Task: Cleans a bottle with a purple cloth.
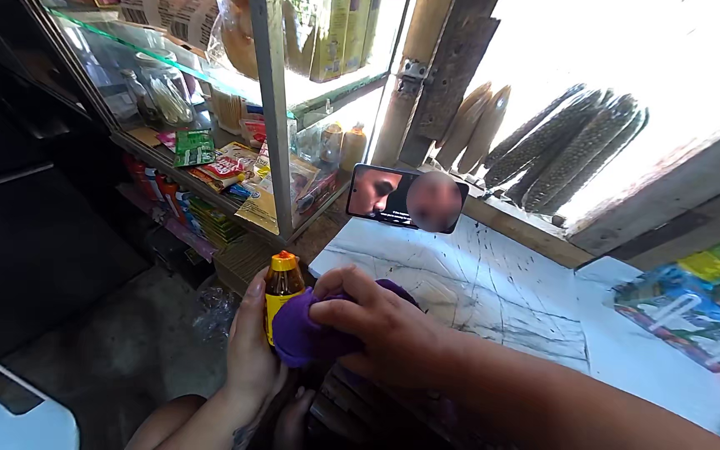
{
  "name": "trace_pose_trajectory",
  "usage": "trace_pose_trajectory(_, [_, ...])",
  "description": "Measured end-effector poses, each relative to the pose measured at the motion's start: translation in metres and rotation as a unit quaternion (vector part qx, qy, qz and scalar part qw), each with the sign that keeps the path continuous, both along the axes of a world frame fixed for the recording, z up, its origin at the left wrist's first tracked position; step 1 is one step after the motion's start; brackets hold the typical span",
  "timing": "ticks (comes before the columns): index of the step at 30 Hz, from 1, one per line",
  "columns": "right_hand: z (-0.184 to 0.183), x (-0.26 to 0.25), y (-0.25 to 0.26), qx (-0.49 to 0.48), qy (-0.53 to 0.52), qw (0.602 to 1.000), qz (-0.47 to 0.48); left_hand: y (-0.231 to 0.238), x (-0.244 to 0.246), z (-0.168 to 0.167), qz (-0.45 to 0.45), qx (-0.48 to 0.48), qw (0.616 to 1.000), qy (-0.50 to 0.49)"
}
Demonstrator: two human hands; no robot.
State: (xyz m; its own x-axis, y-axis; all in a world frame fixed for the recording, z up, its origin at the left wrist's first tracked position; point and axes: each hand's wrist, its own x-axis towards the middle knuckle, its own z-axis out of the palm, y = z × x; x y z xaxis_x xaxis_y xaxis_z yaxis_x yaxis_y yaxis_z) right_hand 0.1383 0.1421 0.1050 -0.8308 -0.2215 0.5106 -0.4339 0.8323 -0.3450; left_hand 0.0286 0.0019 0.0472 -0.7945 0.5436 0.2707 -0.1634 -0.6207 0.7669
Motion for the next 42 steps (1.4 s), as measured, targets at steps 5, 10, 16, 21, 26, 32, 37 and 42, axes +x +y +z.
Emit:
trace_pose_trajectory(5, [-0.001,0.000,0.000,0.064,-0.026,0.996,0.048,-0.001,-0.008,0.007,-0.051,0.070,0.992,-0.087])
trace_pose_trajectory(10, [-0.002,0.001,-0.001,0.119,-0.042,0.990,0.056,-0.002,-0.013,0.007,-0.087,0.102,0.982,-0.130])
trace_pose_trajectory(16, [0.001,0.002,-0.001,-0.014,0.056,0.998,0.012,-0.001,-0.011,0.005,-0.067,0.093,0.988,-0.106])
trace_pose_trajectory(21, [-0.002,-0.001,-0.004,-0.065,0.108,0.990,-0.063,0.000,-0.002,0.002,-0.095,0.089,0.990,-0.053])
trace_pose_trajectory(26, [-0.006,0.004,-0.008,0.006,0.039,0.999,-0.037,0.000,0.003,0.000,-0.094,0.090,0.991,-0.040])
trace_pose_trajectory(32, [-0.006,0.003,-0.010,0.043,0.087,0.994,-0.051,0.002,0.021,-0.007,-0.052,0.043,0.997,-0.040])
trace_pose_trajectory(37, [-0.001,0.004,-0.010,0.051,0.101,0.993,-0.044,0.000,0.017,-0.005,-0.028,0.004,0.999,-0.026])
trace_pose_trajectory(42, [0.002,0.007,-0.012,0.073,0.117,0.990,-0.031,0.001,0.013,-0.002,-0.021,0.001,0.999,-0.045])
